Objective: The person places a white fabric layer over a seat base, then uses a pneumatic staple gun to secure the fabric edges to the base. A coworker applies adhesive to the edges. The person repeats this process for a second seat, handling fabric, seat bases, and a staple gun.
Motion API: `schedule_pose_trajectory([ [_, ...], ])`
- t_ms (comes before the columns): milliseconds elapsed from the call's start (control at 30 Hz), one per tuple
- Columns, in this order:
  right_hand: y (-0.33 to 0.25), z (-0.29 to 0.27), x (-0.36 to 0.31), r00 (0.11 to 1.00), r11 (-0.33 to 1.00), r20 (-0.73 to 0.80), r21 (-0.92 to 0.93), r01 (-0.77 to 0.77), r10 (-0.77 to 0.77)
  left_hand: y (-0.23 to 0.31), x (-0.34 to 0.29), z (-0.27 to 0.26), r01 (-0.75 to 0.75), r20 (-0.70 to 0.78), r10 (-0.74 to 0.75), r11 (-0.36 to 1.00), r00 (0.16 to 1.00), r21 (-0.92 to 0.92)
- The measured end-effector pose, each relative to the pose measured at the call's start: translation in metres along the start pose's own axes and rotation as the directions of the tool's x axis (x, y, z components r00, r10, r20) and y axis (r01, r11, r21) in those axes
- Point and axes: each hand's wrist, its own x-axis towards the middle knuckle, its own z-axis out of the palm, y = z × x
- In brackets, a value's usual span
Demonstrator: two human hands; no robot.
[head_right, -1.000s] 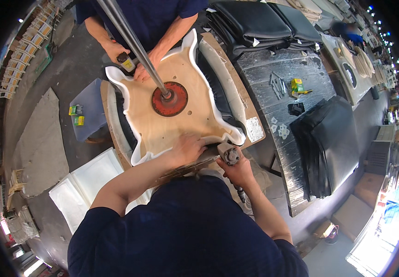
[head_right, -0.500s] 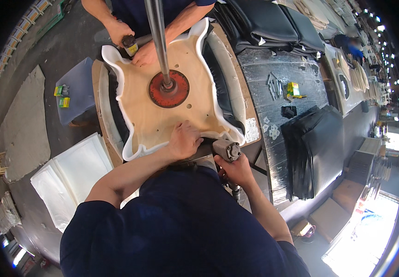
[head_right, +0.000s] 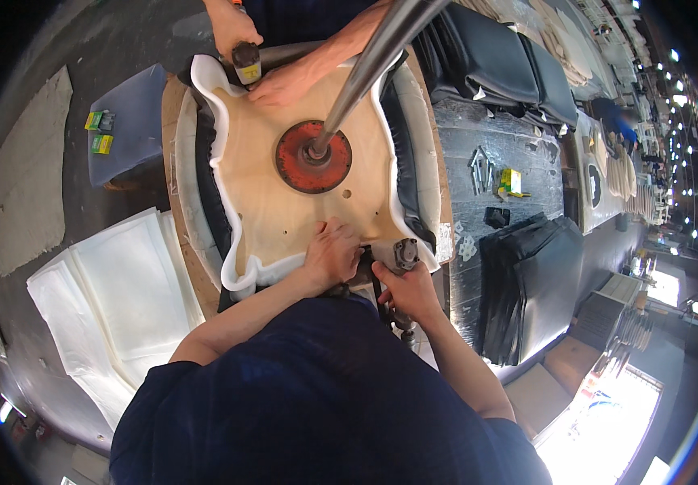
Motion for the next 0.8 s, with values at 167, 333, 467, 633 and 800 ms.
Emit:
schedule_pose_trajectory([
  [167,-0.0036,0.0000,0.0043,1.000,0.997,-0.021,-0.072,-0.002,0.000,0.0022,0.0026,0.0019,0.033,0.021,-0.033,0.999,0.999,0.005],
  [333,-0.0089,0.0083,-0.0001,0.995,0.986,-0.056,-0.154,0.070,-0.080,0.0023,0.0030,0.0003,0.050,0.043,-0.051,0.999,0.998,0.013],
  [467,-0.0040,0.0061,0.0023,0.993,0.976,-0.040,-0.193,0.098,-0.107,0.0019,0.0030,-0.0005,0.042,0.009,-0.042,0.999,0.999,-0.031],
  [633,-0.0021,0.0038,0.0070,0.994,0.992,-0.021,0.067,0.109,-0.108,0.0007,0.0013,0.0008,0.019,-0.012,-0.019,1.000,1.000,-0.003],
  [800,-0.0058,0.0061,0.0049,0.996,0.996,-0.028,-0.001,0.087,-0.087,0.0028,0.0020,0.0015,0.002,-0.035,-0.002,1.000,0.999,0.011],
])
